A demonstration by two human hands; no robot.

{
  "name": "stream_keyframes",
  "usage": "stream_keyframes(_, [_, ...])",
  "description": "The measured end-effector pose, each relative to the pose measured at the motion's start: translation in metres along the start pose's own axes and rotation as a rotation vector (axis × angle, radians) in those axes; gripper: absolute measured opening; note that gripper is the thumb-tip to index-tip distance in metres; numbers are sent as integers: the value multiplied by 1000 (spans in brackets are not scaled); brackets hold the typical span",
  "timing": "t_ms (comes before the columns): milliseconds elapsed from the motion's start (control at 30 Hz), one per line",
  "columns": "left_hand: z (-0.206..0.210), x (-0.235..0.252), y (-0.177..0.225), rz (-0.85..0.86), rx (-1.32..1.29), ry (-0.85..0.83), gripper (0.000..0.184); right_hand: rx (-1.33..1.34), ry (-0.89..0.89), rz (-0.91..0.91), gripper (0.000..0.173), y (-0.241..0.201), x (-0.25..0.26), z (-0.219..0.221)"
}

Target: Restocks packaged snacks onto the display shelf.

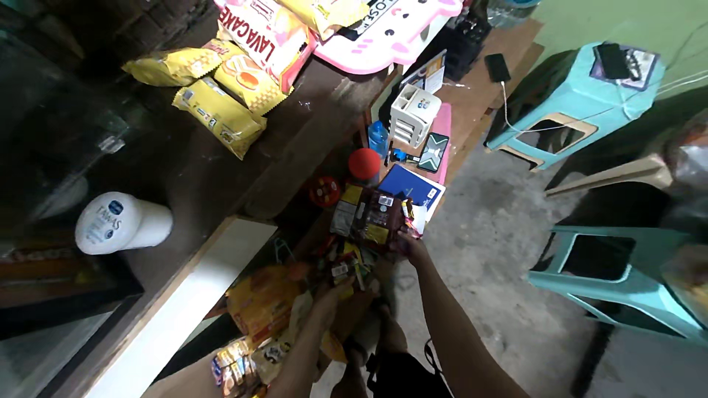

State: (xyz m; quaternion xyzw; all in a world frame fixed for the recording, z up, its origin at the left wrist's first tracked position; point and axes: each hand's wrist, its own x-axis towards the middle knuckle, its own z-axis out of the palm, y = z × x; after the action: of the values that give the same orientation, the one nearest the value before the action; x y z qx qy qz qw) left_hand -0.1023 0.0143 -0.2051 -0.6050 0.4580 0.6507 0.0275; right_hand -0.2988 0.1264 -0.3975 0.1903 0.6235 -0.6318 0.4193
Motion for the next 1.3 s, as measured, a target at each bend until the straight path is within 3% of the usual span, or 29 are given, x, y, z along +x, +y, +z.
stream_keyframes(267, [27,37,-7,-1,-28,38,61,-95,-78,-48,35,-18,-25,-15])
stream_keyframes(333, [35,43,-4,-9,-49,48,61,-173,-201,-91,29,-27,-38,-10])
stream_keyframes(400, [40,44,0,-13,-45,35,59,-317,-440,-128,24,-36,-52,-4])
stream_keyframes(467, [44,43,5,-3,-23,17,57,-448,-598,-132,26,-45,-69,7])
stream_keyframes(567, [41,41,7,18,69,-33,69,-532,-609,-150,29,-56,-89,21])
stream_keyframes(700, [33,39,9,27,94,-58,84,-589,-785,-154,34,-69,-97,31])
stream_keyframes(800, [31,39,10,33,66,-63,86,-622,-797,-141,33,-81,-98,35])
stream_keyframes(933, [26,34,16,25,27,-45,76,-503,-758,-105,36,-76,-95,37])
stream_keyframes(1100, [18,32,19,1,-67,-1,56,-352,-564,-34,32,-74,-107,44])
stream_keyframes(1200, [7,24,11,96,-74,-2,52,-547,-644,-159,32,-64,-109,58])
stream_keyframes(1300, [-4,14,5,198,-245,-64,58,-797,-709,-261,40,-54,-112,74])
